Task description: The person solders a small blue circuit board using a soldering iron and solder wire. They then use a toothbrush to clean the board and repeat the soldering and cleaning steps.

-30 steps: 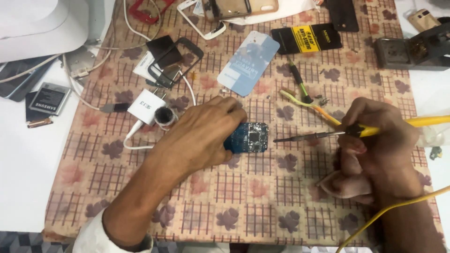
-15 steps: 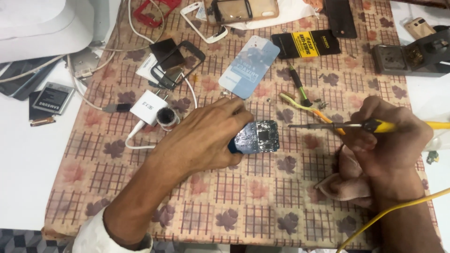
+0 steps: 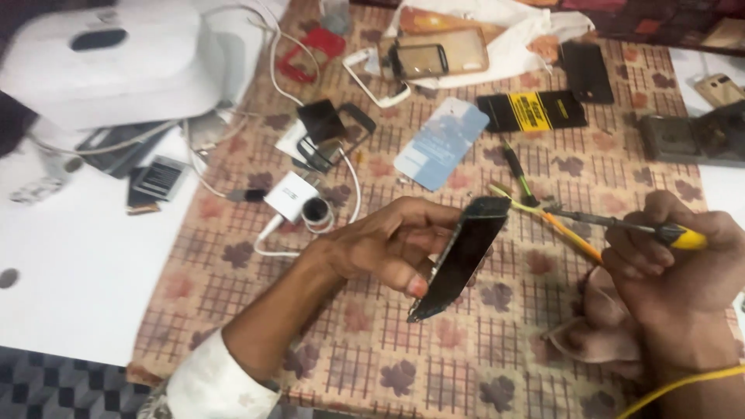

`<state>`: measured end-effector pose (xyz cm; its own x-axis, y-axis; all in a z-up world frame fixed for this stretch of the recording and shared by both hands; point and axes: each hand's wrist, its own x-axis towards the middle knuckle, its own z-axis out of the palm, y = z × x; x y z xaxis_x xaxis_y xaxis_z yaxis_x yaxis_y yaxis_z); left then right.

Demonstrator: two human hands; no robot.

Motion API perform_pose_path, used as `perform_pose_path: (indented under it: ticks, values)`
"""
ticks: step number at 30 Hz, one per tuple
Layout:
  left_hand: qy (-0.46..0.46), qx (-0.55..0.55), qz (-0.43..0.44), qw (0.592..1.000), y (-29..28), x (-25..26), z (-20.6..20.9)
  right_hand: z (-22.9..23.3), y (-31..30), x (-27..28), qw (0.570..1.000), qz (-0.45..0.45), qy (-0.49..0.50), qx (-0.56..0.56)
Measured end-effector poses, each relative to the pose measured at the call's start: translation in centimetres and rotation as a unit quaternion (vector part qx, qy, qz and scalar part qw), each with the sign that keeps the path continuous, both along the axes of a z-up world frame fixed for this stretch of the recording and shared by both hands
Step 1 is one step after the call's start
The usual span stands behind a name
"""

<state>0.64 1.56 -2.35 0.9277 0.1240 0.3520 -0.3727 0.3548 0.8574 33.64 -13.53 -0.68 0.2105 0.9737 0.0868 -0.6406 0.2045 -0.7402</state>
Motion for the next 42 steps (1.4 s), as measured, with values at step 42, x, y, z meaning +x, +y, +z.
perform_pose_path:
  ticks: [42]
  values:
    - [0.322, 0.636, 0.268, 0.649, -1.9, 0.7, 3.5, -2.2, -1.4, 1.0, 0.943, -0.166, -0.251, 0.144]
